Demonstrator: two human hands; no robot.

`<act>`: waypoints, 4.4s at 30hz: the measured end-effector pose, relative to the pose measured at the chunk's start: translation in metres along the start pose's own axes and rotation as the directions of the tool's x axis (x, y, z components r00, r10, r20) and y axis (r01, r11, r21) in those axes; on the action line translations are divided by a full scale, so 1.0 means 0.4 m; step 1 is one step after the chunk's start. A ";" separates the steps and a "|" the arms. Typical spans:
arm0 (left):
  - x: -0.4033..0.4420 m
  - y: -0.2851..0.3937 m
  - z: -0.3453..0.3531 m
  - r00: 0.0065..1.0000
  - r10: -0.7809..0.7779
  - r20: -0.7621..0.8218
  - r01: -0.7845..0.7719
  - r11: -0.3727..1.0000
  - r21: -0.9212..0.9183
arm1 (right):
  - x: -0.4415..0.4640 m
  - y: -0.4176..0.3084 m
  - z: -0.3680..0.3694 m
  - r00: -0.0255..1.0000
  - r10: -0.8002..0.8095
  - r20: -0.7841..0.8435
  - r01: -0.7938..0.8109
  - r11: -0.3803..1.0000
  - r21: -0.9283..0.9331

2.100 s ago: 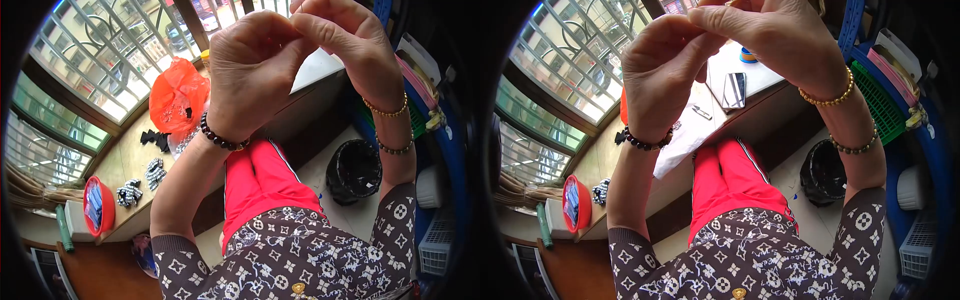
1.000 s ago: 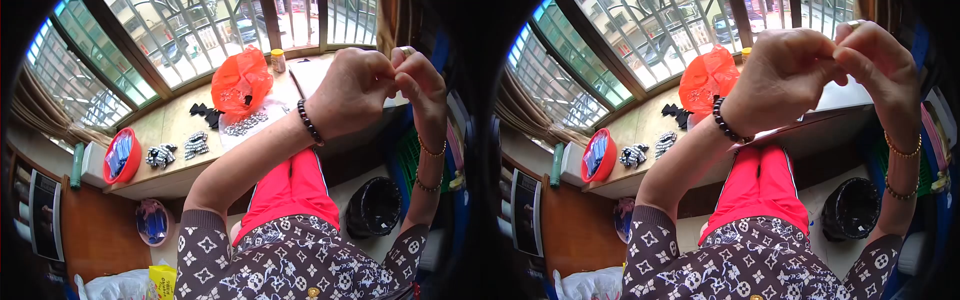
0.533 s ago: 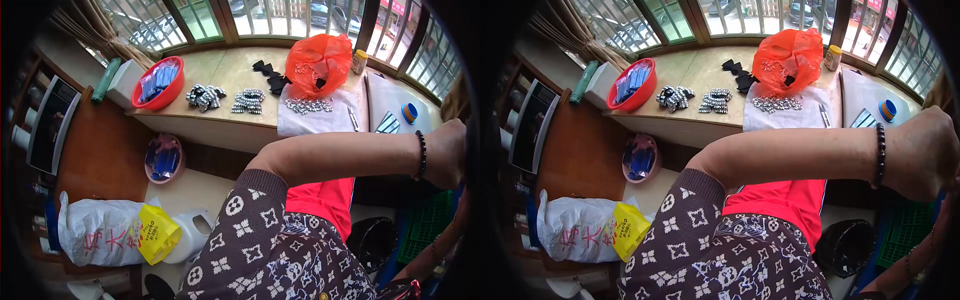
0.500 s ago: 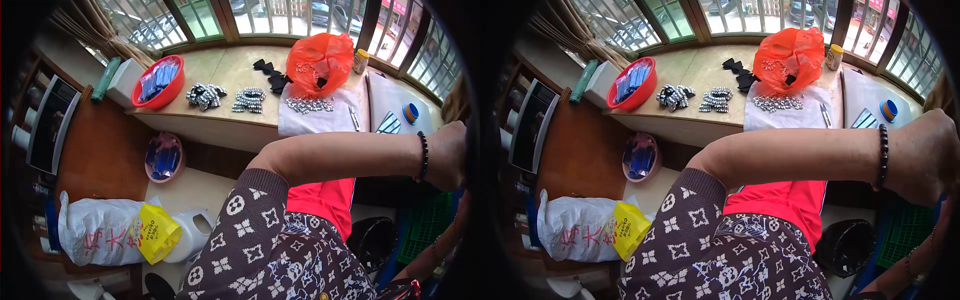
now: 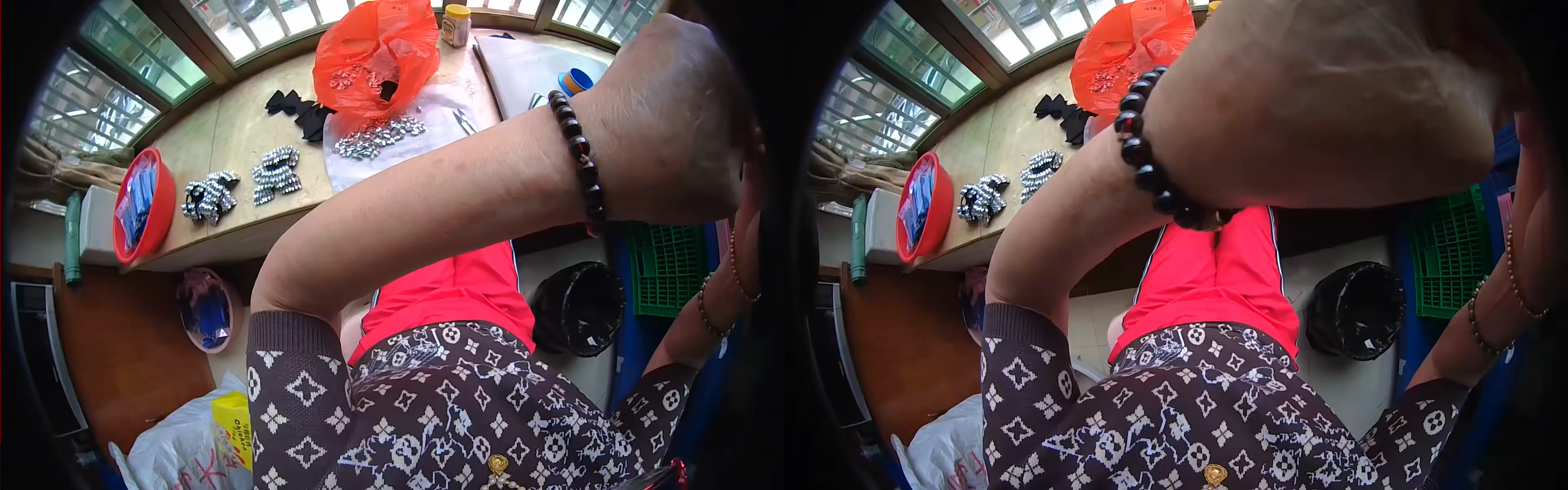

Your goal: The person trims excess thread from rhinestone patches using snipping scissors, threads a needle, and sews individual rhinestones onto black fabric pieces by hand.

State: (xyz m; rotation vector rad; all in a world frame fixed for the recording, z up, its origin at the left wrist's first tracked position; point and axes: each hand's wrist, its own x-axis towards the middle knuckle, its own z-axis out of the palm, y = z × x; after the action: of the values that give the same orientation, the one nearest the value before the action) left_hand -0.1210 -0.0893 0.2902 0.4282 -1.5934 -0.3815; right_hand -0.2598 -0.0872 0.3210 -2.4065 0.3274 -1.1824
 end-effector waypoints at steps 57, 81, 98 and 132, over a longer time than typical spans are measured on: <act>-0.039 -0.048 -0.104 0.999 -0.026 -0.036 0.020 0.984 -0.177 | 0.033 0.053 0.048 0.968 0.243 -0.064 -0.238 0.968 0.083; -0.045 -0.161 -0.146 0.950 -0.307 0.054 0.306 0.886 -0.349 | 0.057 0.204 0.091 0.959 0.269 -0.086 -0.256 0.957 0.139; -0.546 -0.447 -0.402 0.818 -0.572 0.059 0.271 0.474 0.838 | -0.202 0.345 0.242 0.847 0.509 -0.152 -0.131 0.477 0.869; -0.646 -0.345 -0.296 0.053 -0.996 0.071 0.724 -0.011 -0.689 | -0.356 0.444 0.602 0.717 0.691 0.093 -0.678 0.661 0.322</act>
State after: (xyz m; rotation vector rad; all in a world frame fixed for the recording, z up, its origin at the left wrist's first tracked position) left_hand 0.0161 -0.0813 0.0056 1.0125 -0.3362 -1.6659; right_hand -0.1585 -0.1200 0.0071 -1.6964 0.8843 -0.8286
